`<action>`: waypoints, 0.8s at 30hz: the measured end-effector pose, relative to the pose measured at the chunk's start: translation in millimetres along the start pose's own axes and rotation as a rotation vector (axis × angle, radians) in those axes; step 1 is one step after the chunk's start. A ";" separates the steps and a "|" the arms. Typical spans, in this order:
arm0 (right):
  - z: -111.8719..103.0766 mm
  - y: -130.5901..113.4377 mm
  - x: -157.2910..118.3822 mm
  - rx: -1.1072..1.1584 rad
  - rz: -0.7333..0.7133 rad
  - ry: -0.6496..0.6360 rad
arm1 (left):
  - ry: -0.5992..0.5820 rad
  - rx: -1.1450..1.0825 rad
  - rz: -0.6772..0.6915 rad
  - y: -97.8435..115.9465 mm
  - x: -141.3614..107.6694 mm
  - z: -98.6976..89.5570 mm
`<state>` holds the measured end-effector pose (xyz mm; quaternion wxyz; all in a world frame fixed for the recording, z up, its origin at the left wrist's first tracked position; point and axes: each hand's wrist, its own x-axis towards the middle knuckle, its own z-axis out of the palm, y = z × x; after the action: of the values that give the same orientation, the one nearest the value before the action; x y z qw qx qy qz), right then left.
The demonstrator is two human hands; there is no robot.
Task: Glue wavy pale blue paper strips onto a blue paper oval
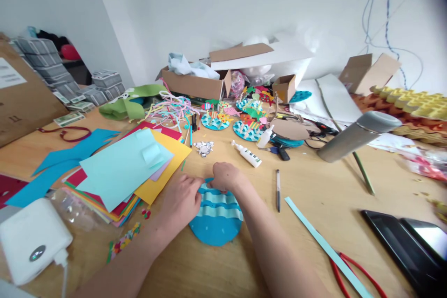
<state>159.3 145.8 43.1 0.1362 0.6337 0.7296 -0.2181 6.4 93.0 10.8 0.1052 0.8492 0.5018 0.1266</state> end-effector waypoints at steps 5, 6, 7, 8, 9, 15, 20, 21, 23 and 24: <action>0.4 -2.7 -3.1 -0.004 -0.003 0.045 | -0.022 0.011 0.016 0.9 -0.1 1.0; 0.5 -3.0 -3.5 -0.003 -0.004 0.050 | -0.025 0.016 0.017 0.9 0.0 1.5; 0.6 -3.3 -3.7 -0.003 -0.003 0.054 | -0.027 0.022 0.019 1.0 0.1 1.9; 0.8 -3.4 -3.8 -0.002 -0.002 0.059 | -0.027 0.029 0.024 1.1 0.1 2.2; 1.0 -3.4 -3.7 -0.002 0.001 0.064 | -0.021 0.038 0.031 1.3 0.1 2.4; 2.6 -2.4 -2.9 0.005 0.011 0.081 | 0.087 0.090 0.098 2.6 -1.7 3.8; 0.7 -1.9 -5.3 0.011 0.011 0.088 | 0.097 0.087 0.128 1.0 -3.0 7.3; -0.1 -2.0 -6.3 0.010 0.009 0.086 | 0.097 0.086 0.128 0.6 -2.9 7.9; -2.1 -2.4 -9.1 0.006 0.003 0.083 | 0.094 0.087 0.125 0.1 -2.4 8.5; -3.3 -2.6 -10.7 0.004 -0.001 0.081 | 0.090 0.090 0.122 0.0 -2.1 8.6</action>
<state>158.7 138.0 51.4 0.1051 0.6421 0.7343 -0.1938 8.1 90.7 2.4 0.0362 0.8754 0.4587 0.1482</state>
